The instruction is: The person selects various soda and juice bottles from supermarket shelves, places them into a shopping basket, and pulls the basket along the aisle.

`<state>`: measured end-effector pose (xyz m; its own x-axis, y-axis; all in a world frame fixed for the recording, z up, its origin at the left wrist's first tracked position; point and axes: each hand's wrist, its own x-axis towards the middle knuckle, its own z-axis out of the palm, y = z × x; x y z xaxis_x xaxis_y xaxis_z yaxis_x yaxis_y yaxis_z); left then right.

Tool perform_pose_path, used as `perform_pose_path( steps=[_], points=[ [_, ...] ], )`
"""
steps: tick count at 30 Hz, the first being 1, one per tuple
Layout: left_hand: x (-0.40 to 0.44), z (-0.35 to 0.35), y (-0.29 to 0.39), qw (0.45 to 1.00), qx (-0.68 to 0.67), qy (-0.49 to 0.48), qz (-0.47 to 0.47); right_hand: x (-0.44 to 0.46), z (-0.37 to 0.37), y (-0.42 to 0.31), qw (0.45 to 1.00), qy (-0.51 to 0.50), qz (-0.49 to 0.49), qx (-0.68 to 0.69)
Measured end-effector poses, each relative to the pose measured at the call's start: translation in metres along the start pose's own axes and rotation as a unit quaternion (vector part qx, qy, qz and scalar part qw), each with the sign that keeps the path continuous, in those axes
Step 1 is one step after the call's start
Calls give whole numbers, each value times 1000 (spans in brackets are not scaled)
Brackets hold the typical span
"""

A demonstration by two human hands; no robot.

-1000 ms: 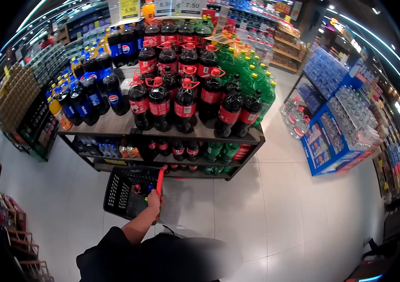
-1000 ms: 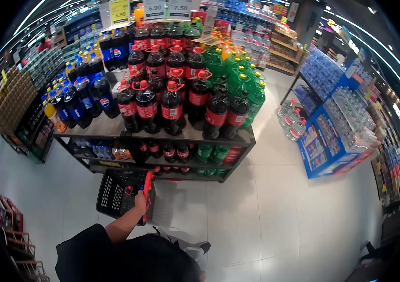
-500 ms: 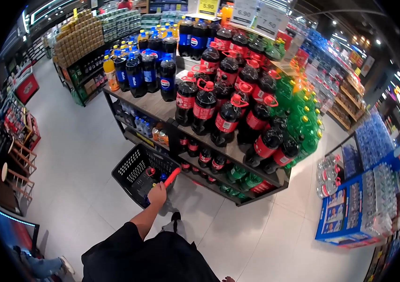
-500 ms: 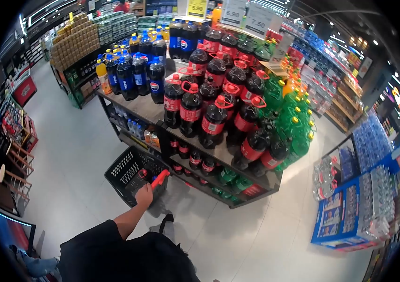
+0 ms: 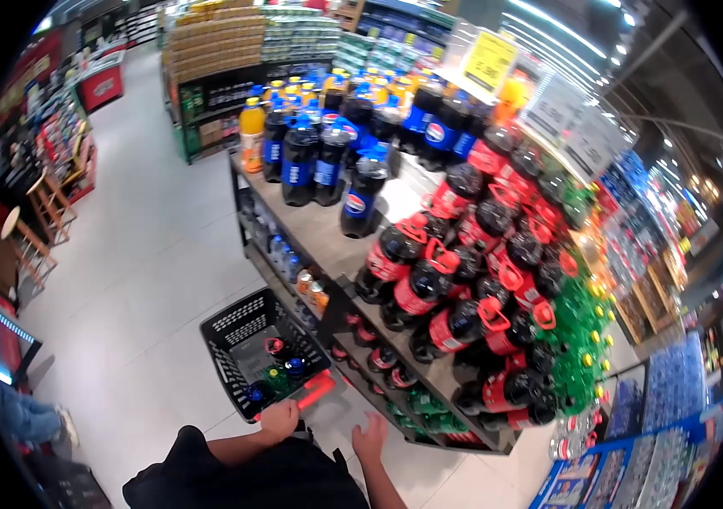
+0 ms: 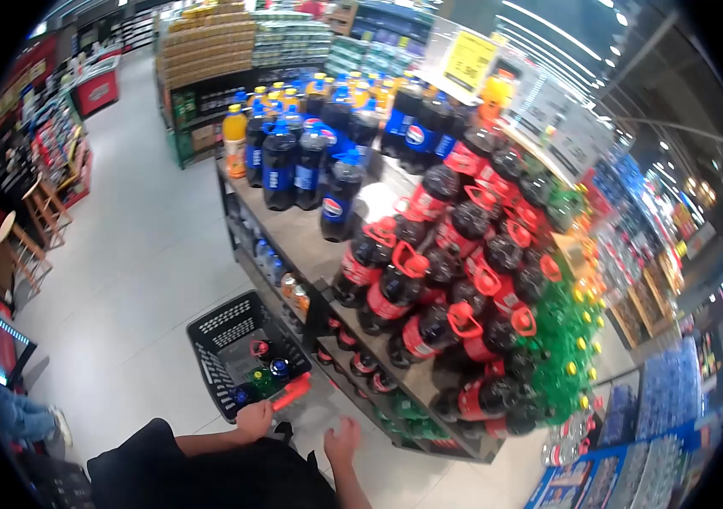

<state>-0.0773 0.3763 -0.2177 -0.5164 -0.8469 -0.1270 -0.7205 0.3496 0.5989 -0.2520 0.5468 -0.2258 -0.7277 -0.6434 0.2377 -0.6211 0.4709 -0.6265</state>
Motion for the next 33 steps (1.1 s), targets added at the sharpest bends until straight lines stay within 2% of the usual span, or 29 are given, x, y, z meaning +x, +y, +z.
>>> perform_pose_path(
  steps=[2,3,5,6,7,9,10,12,13,15,17,24,28,33],
  points=[
    [-1,-4,2,1000,3,6,-9,59,-8,-75,980,-116,-105,-125],
    [0,-5,1,1000,5,3,3,68,6,-78,977,-129,-123,-117],
    [1,5,-5,1000,-1,16,-8,89,43,-75,905,-235,-295,-195],
    [3,2,-4,1000,-4,24,-5,90,67,-65,903,-229,-302,-201],
    [4,-7,2,999,-5,33,-2,98,76,-70,899,-284,-277,-185],
    [5,-15,11,997,-12,65,-30,114,86,-77,837,-338,-338,-266],
    [5,-13,11,998,9,60,-26,127,85,-83,827,-346,-361,-257],
    [4,-14,16,996,44,66,-41,151,89,-99,687,-535,-432,-235],
    [4,-14,17,994,54,76,-57,157,98,-97,679,-536,-449,-223],
    [9,-5,16,987,95,113,-64,171,118,-89,596,-700,-363,-150],
    [14,1,17,980,115,140,-80,178,128,-86,562,-700,-425,-117],
    [32,-9,27,968,135,177,-114,210,114,-115,572,-696,-426,-87],
    [46,1,6,961,137,213,-114,223,125,-121,572,-689,-440,-61],
    [72,-19,-13,962,137,204,-122,241,147,-146,593,-675,-434,-60]
  ],
)
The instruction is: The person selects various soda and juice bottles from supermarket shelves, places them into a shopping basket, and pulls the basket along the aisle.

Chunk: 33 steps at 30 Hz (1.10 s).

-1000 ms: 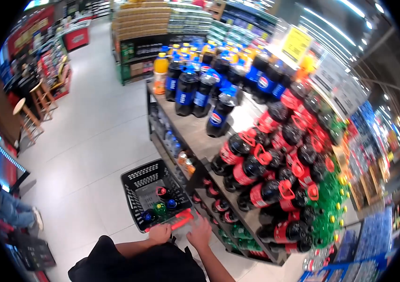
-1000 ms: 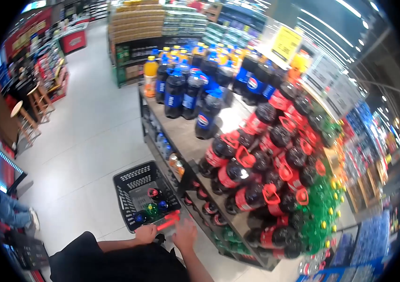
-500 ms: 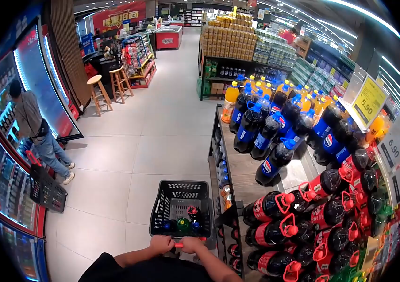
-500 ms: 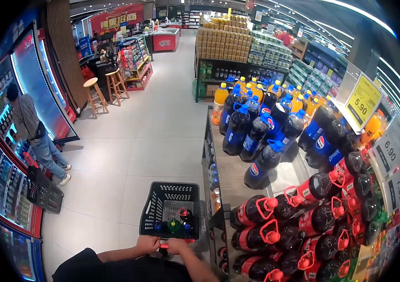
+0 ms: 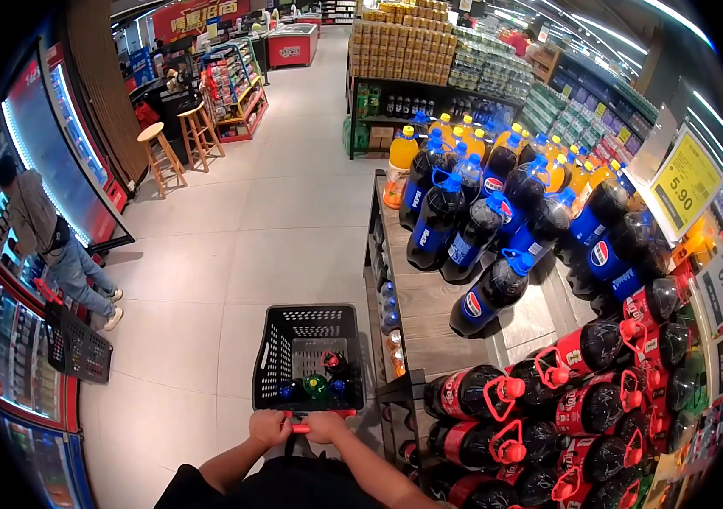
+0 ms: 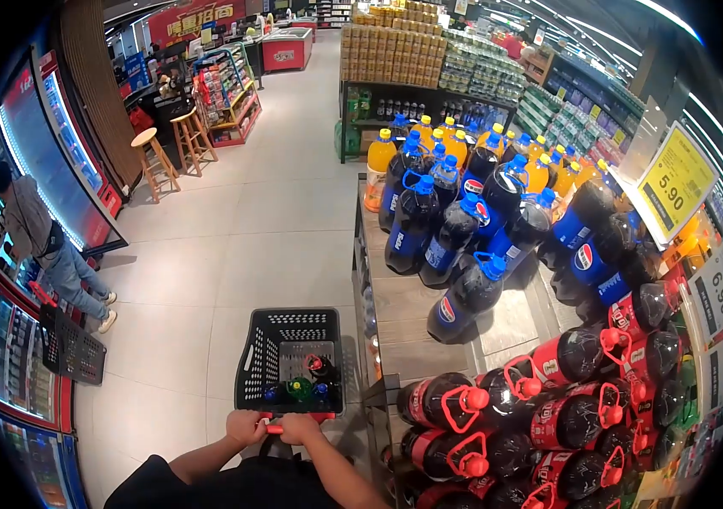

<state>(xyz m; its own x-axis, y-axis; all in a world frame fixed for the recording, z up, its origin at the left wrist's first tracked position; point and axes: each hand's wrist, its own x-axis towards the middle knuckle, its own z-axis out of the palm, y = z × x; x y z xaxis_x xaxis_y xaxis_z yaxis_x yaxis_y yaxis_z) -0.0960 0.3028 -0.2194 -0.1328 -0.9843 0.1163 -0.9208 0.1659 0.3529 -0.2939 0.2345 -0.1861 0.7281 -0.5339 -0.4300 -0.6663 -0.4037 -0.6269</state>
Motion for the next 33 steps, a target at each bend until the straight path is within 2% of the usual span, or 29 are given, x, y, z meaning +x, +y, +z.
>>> perform_pose_path(
  steps=[6,8,10,14,16,17,18,20,21,26,28,30,32,33],
  points=[
    [66,0,-32,999,-11,32,34,50,-40,14,998,-31,49,-38],
    [91,-9,-35,999,-17,35,30,67,-37,27,992,102,39,-69],
    [116,-16,-44,999,-33,-1,19,79,-55,27,987,132,52,-78],
    [176,-10,-79,996,-47,52,49,130,-90,44,980,170,39,-92],
    [204,-21,-87,996,-55,46,61,151,-107,52,975,196,28,-100],
    [220,-26,-93,995,-66,42,66,158,-114,51,962,250,23,-109],
    [236,-27,-102,994,-73,42,65,171,-128,52,962,246,28,-112],
    [259,-20,-114,995,-56,55,59,193,-156,56,983,105,86,-128],
    [272,-16,-122,993,-66,70,63,204,-162,60,980,127,93,-122],
    [351,-16,-148,992,-58,76,87,248,-228,69,979,111,129,-111],
    [380,-12,-155,990,-51,95,92,268,-242,85,974,155,107,-125],
    [411,-8,-163,989,-45,103,92,288,-254,97,973,153,139,-108],
    [441,-6,-171,990,-44,92,98,304,-270,110,952,269,103,-101],
    [456,-6,-177,991,-45,86,95,313,-278,118,946,291,101,-99]
  ],
)
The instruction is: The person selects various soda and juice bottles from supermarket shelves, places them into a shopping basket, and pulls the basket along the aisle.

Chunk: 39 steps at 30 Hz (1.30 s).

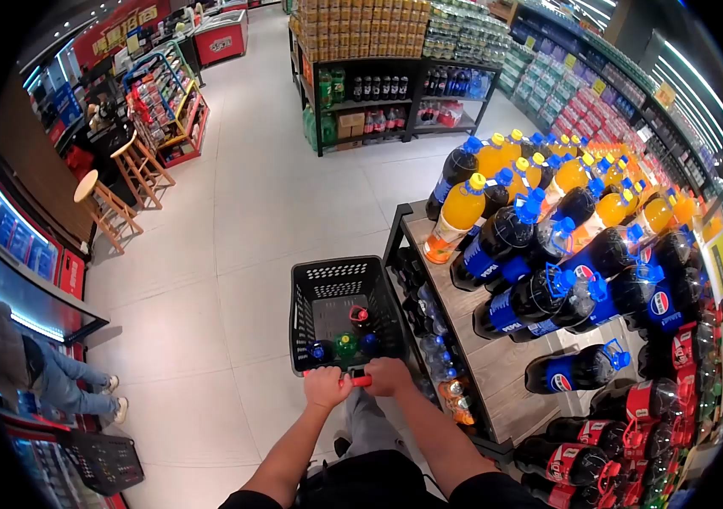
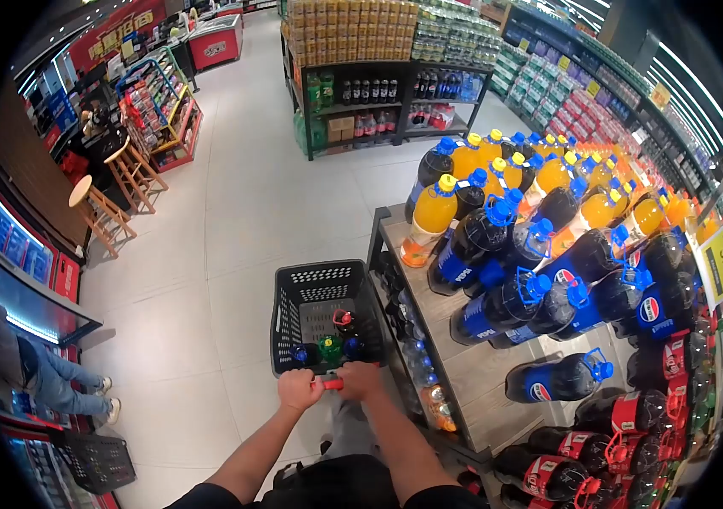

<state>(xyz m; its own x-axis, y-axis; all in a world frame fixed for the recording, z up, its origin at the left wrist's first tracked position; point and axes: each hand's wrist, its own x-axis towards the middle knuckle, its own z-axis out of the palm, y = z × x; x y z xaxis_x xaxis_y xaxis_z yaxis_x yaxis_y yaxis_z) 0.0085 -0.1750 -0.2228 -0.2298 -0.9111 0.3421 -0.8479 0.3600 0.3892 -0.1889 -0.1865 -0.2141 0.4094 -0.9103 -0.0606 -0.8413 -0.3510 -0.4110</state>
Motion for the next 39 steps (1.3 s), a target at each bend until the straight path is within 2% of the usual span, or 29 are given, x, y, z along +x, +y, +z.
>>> perform_pose_path(
  steps=[4,6,7,9,17,19,23,25,31,37,38,39],
  points=[
    [64,13,-25,1000,-3,-12,-2,61,-7,24,998,59,-21,21],
    [88,15,-37,999,8,-37,-13,88,-17,33,999,-7,-17,47],
    [102,15,-42,998,12,-62,-29,104,-23,38,998,0,-18,53],
    [134,20,-55,997,10,-75,-28,132,-39,43,997,-72,-3,17],
    [234,47,-85,996,30,-82,-30,226,-64,91,998,-56,-5,33],
    [257,52,-95,997,33,-70,-31,247,-71,98,999,5,-24,37],
    [303,59,-117,998,20,-54,-21,298,-71,115,999,3,-27,35],
    [326,60,-129,997,25,-66,-4,323,-76,121,997,-74,-2,5],
    [396,71,-172,998,-19,-30,47,390,-90,130,996,-66,59,-18],
    [478,80,-233,984,-101,-62,136,467,-102,121,988,-46,145,-35],
    [494,82,-245,979,-107,-64,159,477,-103,121,989,-1,144,-34],
    [509,83,-256,979,-113,-65,157,489,-102,119,988,-6,148,-38]
  ],
)
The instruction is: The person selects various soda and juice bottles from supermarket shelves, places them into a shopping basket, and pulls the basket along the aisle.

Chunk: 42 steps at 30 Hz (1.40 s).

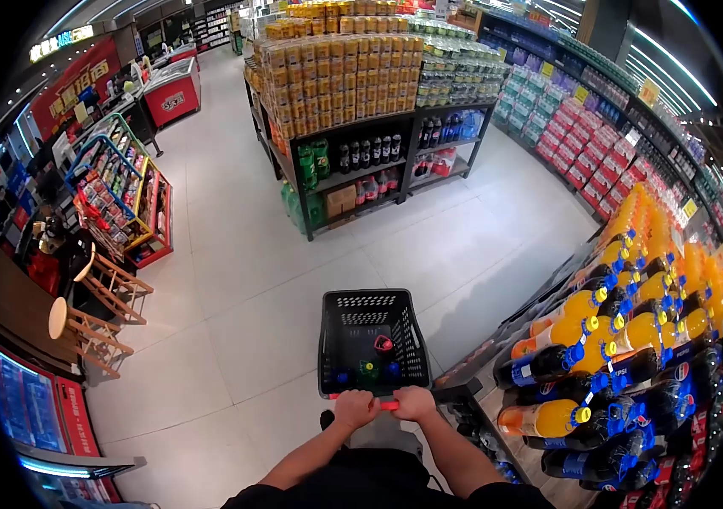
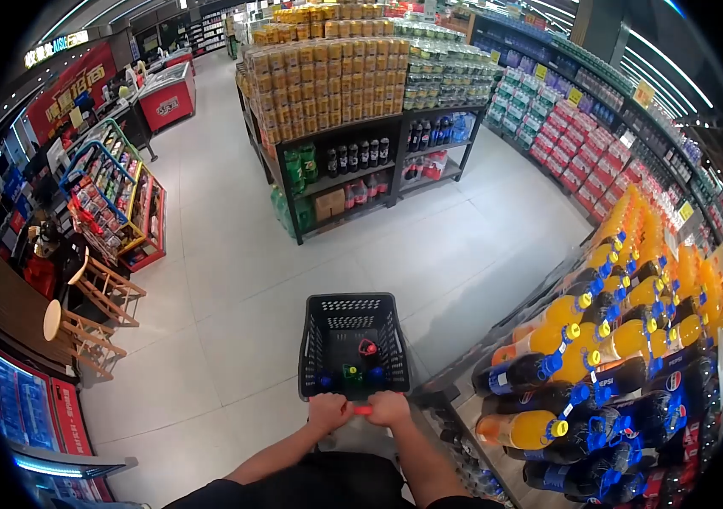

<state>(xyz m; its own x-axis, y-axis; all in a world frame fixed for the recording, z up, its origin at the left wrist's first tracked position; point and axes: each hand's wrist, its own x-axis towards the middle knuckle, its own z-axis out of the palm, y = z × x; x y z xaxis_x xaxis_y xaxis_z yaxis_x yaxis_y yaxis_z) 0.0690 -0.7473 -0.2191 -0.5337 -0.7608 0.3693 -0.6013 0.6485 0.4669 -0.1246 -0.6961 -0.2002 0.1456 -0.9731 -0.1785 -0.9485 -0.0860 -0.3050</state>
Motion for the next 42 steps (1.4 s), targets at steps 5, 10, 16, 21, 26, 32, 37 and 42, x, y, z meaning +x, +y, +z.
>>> perform_pose_path(
  steps=[5,10,16,21,26,32,37,42],
  points=[
    [56,-11,-58,998,-12,-39,50,54,10,-17,992,105,70,24],
    [121,-11,-102,992,-8,-65,111,101,-5,-22,983,102,140,61],
    [178,10,-134,985,-21,-62,157,143,-12,-10,964,166,189,86],
    [223,35,-146,974,-55,-97,198,168,-22,14,947,231,204,87],
    [257,53,-149,958,-96,-189,192,173,-26,33,946,166,225,164],
    [305,47,-144,905,-55,-394,149,193,-19,41,933,177,288,123],
    [341,79,-174,790,-135,-557,218,206,-34,32,917,189,345,61],
    [400,160,-271,761,-293,-557,157,233,-59,-11,756,300,582,-21]
  ],
)
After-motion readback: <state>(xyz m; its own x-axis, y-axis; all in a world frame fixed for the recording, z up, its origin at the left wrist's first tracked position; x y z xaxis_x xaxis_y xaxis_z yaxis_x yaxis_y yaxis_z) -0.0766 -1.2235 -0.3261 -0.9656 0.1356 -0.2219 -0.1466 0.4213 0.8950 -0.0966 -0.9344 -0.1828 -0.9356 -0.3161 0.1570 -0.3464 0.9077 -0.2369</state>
